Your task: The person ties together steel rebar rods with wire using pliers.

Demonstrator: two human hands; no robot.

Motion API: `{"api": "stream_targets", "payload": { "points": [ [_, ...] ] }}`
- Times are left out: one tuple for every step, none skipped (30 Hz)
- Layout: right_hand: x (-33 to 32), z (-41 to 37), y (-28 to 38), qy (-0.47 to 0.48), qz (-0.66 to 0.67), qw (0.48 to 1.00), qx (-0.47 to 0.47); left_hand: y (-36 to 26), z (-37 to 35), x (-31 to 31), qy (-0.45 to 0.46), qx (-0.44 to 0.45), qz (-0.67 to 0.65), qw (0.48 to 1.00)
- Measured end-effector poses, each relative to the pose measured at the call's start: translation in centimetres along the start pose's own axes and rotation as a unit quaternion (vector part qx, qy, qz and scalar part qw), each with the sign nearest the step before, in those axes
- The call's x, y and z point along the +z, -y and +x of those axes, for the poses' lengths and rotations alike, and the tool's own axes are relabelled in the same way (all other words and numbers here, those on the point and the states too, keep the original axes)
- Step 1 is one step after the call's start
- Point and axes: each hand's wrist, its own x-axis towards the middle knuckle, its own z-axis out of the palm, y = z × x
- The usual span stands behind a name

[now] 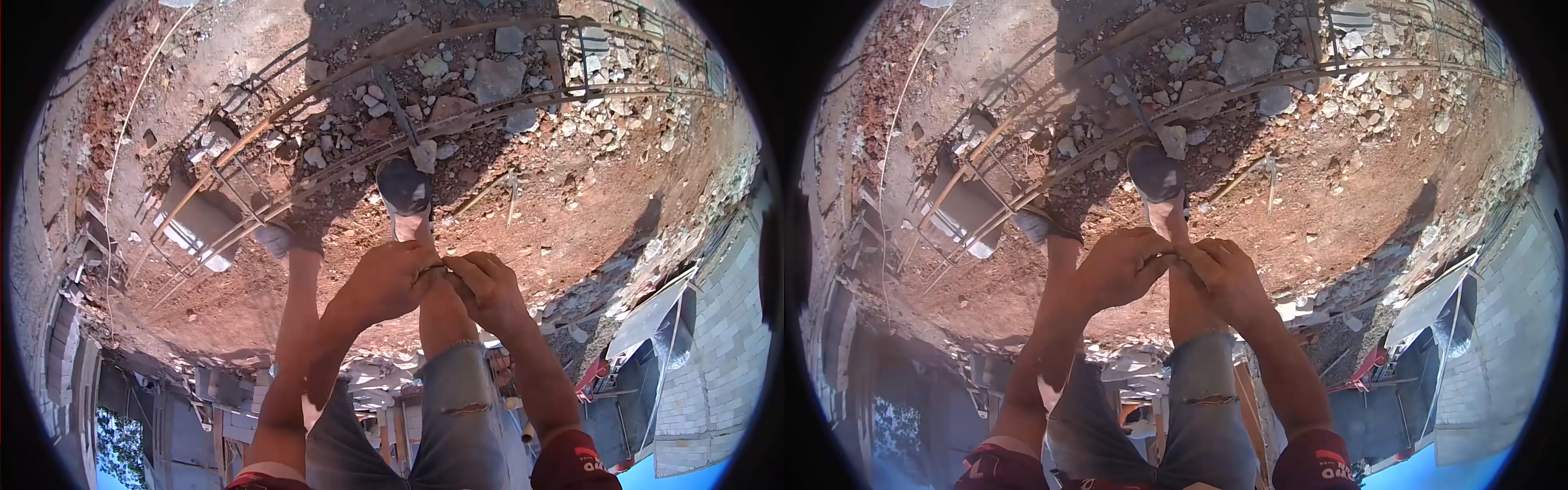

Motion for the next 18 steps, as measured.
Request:
{"api": "stream_targets", "payload": {
  "points": [
    [-0.1,0.1,0.1,-0.007,0.008,1.0,0.005,0.4,0.1,-0.4,0.005,0.044,-0.035,0.998],
    [-0.1,0.3,0.2,-0.007,0.038,0.999,0.022,0.3,0.1,-1.0,-0.005,0.053,-0.054,0.997],
    [0.0,0.5,0.2,-0.007,0.067,0.997,0.038,0.1,-0.1,-1.5,0.006,0.05,-0.051,0.997],
    [0.0,0.7,0.1,-0.017,0.088,0.995,0.039,-0.1,-0.2,-2.2,0.017,0.036,-0.038,0.998],
    [0.2,0.8,0.1,-0.019,0.093,0.995,0.043,-0.2,-0.3,-2.6,0.025,0.021,-0.027,0.999],
    [0.5,1.0,0.3,-0.034,0.112,0.991,0.062,0.2,-0.7,-2.4,0.006,0.035,-0.009,0.999],
    [0.7,1.2,0.5,-0.05,0.13,0.987,0.08,0.2,-0.8,-2.4,0.009,0.032,-0.008,0.999],
    [0.8,1.4,0.7,-0.05,0.135,0.986,0.082,0.1,-1.0,-2.6,-0.004,0.038,0.024,0.999],
    [0.9,1.8,1.0,-0.06,0.168,0.975,0.135,0.1,-1.1,-2.8,-0.016,0.046,0.057,0.997],
    [0.9,2.2,1.1,-0.072,0.198,0.959,0.187,0.1,-1.2,-2.9,-0.012,0.047,0.06,0.997],
    [1.2,2.5,1.1,-0.076,0.203,0.958,0.19,0.1,-1.4,-3.0,-0.025,0.053,0.086,0.995],
    [1.5,2.6,1.1,-0.068,0.171,0.968,0.168,0.0,-1.7,-3.0,-0.038,0.059,0.109,0.992],
    [1.7,2.6,1.2,-0.059,0.138,0.978,0.145,-0.1,-1.9,-3.0,-0.032,0.059,0.11,0.992],
    [1.7,2.6,1.6,-0.06,0.14,0.977,0.148,-0.1,-2.1,-3.0,-0.045,0.044,0.109,0.992],
    [1.5,2.6,2.2,-0.077,0.23,0.949,0.199,-0.2,-2.2,-3.0,-0.061,0.028,0.109,0.992],
    [1.4,2.6,2.5,-0.092,0.318,0.911,0.247,0.0,-2.4,-2.6,-0.06,0.028,0.109,0.992],
    [1.5,2.6,2.5,-0.094,0.318,0.91,0.247,0.2,-2.4,-1.8,-0.094,0.034,0.052,0.994],
    [1.5,2.5,2.5,-0.087,0.399,0.866,0.289,0.2,-2.3,-1.2,-0.128,0.039,-0.006,0.991]
  ]
}}
